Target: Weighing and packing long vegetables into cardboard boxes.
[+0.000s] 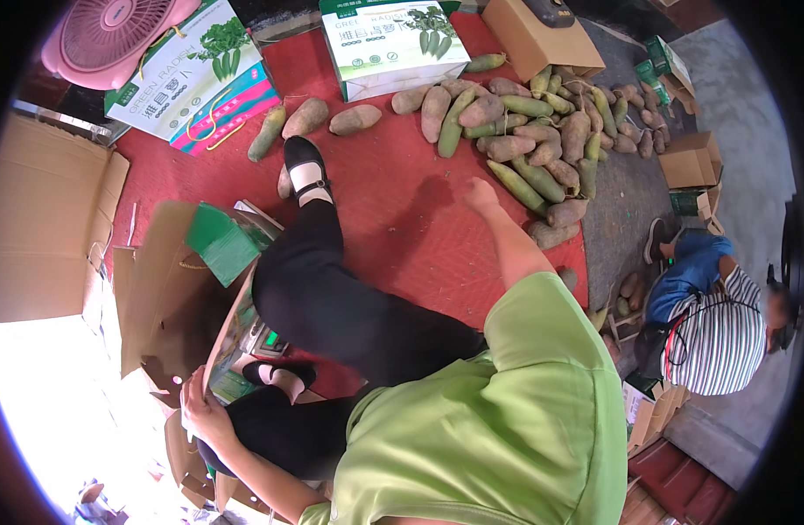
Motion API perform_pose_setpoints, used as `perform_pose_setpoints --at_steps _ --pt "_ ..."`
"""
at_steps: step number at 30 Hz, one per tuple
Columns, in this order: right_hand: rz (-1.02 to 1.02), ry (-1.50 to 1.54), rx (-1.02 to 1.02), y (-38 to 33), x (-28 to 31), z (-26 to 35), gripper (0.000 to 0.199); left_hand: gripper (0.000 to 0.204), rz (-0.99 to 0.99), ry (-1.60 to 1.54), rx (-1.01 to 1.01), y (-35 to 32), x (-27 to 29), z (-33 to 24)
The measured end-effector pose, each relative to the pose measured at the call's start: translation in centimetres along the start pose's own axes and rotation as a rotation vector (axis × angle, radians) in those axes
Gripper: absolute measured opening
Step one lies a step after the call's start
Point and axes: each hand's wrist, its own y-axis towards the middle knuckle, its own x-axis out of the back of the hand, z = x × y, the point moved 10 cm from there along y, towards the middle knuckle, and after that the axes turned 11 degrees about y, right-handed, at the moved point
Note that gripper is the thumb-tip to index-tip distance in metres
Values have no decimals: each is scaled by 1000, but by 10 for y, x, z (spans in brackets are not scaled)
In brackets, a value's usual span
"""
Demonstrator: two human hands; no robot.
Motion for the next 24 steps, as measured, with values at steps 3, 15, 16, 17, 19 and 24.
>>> perform_pose_setpoints --at_steps 3,15,16,17,19,24 --pt "-7 35 -144 17 14 -72 50 34 16 -35 -28 5 0 -7" --pt "-145 -29 -92 82 36 -107 76 36 86 -115 1 6 -2 -7" --pt "-36 44 -291 82 28 -117 81 36 98 -101 14 7 0 -7" --pt "75 111 -490 75 19 -124 86 36 99 -87 35 6 1 -4" --pt "142 152 -533 73 24 -125 89 39 139 -102 58 7 -4 -2" --pt "179 237 -612 62 19 -112 95 38 169 -115 118 10 -3 1"
